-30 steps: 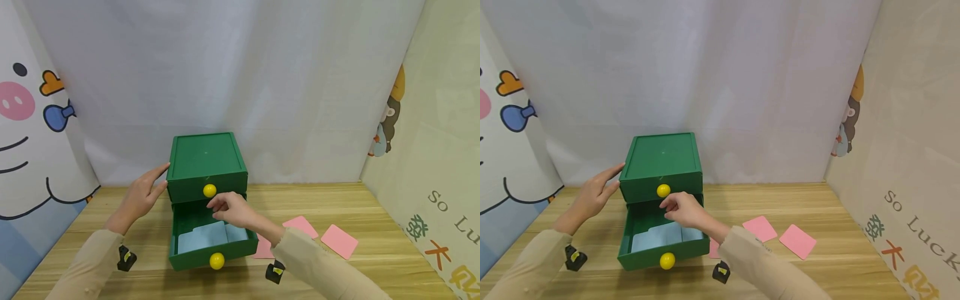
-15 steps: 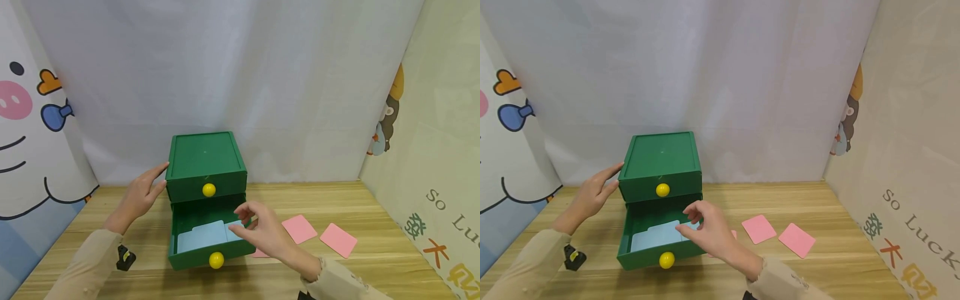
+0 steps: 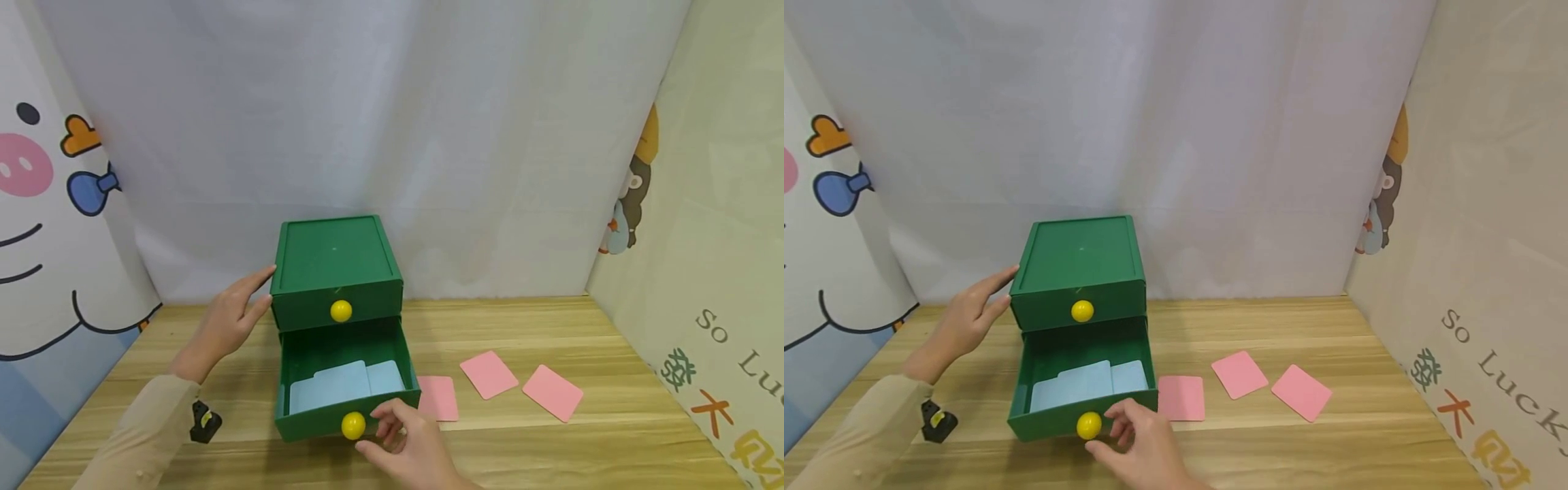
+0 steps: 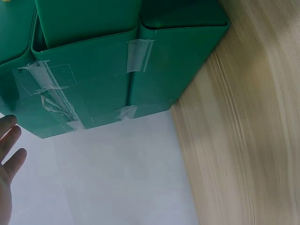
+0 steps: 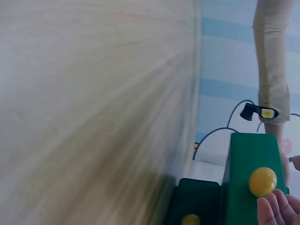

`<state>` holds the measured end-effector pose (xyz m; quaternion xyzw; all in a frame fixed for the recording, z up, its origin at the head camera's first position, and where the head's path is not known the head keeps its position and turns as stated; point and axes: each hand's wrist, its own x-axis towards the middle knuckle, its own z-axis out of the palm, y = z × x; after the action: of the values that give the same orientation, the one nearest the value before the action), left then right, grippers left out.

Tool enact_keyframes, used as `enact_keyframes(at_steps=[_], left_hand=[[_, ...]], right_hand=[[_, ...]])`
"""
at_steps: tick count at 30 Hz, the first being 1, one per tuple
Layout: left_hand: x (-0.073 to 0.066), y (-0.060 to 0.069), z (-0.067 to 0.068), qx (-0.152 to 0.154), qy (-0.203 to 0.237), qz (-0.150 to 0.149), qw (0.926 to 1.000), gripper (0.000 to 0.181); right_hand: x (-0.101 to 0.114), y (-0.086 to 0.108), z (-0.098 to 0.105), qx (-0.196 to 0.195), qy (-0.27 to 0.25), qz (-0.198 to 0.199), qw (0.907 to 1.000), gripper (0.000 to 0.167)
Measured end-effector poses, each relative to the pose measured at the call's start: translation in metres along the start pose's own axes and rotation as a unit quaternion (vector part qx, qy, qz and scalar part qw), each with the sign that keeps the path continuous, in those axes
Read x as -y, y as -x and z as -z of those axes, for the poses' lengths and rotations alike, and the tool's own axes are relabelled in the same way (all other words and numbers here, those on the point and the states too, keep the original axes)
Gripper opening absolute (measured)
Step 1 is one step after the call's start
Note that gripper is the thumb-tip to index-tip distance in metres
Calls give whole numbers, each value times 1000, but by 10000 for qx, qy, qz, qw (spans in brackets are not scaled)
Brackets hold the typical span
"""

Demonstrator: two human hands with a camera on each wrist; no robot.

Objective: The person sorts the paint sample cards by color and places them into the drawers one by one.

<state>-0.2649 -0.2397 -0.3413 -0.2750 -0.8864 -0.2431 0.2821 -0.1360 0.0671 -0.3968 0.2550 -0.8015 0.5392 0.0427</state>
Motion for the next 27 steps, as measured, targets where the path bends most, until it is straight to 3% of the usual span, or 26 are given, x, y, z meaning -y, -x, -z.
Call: enact_keyframes(at_steps=[4,10,15,27], left_hand=[[0,1,0,0,16,8,10000,47],[0,1,0,17,58,27,10000,46],[-1,1,0,8,56,16,10000,46],[-1,0,-1,-34,-6,-22,10000,46]], right_hand=[[-7,1,-12,-95,236,-22,9997,27],[-7,-2,-21,-161,282,-643,9974,27],[-6,-5,-24,-176,385,-844,9955,25],[-9,-8,-28,-651,-193,-1143,9911,25]])
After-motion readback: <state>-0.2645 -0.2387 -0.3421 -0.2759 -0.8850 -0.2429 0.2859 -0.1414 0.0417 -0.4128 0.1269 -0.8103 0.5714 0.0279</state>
